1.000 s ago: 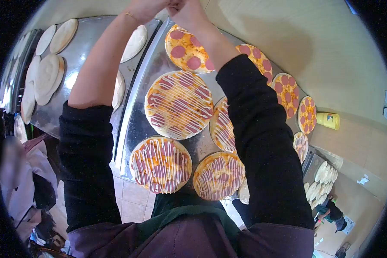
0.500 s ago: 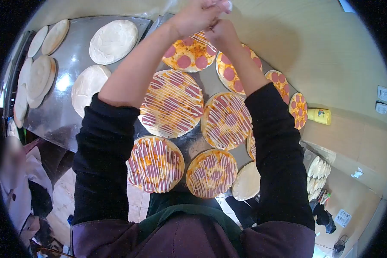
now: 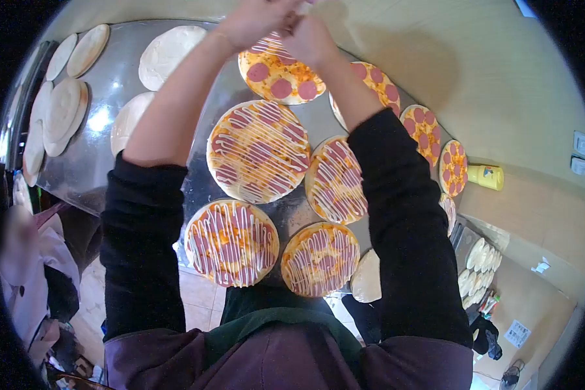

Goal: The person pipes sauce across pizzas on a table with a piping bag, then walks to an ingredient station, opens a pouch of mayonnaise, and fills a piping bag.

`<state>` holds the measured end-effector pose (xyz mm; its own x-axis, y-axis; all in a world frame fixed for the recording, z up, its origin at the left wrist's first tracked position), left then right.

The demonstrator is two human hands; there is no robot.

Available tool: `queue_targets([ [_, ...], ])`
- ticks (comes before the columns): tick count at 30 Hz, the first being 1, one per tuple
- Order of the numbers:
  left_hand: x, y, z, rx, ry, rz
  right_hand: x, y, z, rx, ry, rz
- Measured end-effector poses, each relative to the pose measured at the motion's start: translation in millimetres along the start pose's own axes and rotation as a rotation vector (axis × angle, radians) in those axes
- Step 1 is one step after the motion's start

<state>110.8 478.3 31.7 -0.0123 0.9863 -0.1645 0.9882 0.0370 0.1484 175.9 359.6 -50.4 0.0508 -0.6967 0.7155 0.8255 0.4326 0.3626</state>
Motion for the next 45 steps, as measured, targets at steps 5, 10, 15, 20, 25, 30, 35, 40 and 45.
queue_targets([
  [5, -41.9, 8.0, 26.3, -0.142, -0.061, 0.117, 50.7, -32.5, -22.9, 0.148, -0.16, -0.105],
  [10, -8.5, -9.4, -3.1, -0.085, 0.056, 0.021, 27.3, -18.2, 25.3, 0.068, -0.046, -0.044],
  [15, 47.5, -14.2, -21.7, -0.042, 0.015, -0.042, -26.3, 14.8, 63.6, 0.097, 0.38, -0.084],
  [20, 44.2, -18.8, -15.7, -0.021, 0.05, -0.089, -28.9, 5.3, 53.0, 0.018, 0.093, -0.053],
  [25, -13.7, -11.7, 25.8, -0.063, -0.043, 0.038, 22.9, -34.3, 6.3, 0.1, -0.051, -0.004],
  [30, -31.9, -6.2, 35.5, -0.28, -0.127, 0.009, 39.8, -38.5, 4.5, 0.155, -0.092, -0.015],
  [35, 26.9, -23.1, -10.0, 0.011, 0.138, -0.051, -15.1, -2.9, 33.8, 0.079, -0.097, 0.007],
  [40, 47.2, -29.1, -26.3, -0.117, 0.149, -0.186, -29.1, 6.3, 67.2, 0.017, 0.288, -0.017],
  [45, 9.6, -20.1, 7.8, -0.034, -0.004, 0.016, 8.6, -25.9, 35.5, 0.087, -0.068, -0.029],
])
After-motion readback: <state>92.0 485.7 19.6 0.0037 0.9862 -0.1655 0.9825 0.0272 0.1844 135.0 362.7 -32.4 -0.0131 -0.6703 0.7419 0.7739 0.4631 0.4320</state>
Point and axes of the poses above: each hand's wrist, its own y-axis towards the middle knuckle, its own x-axis out of the back of the hand, z = x × y, the point moved 1 cm from there along y, towards the middle knuckle, and after that the axes turned 12 degrees about -z, right-handed, at the moved point
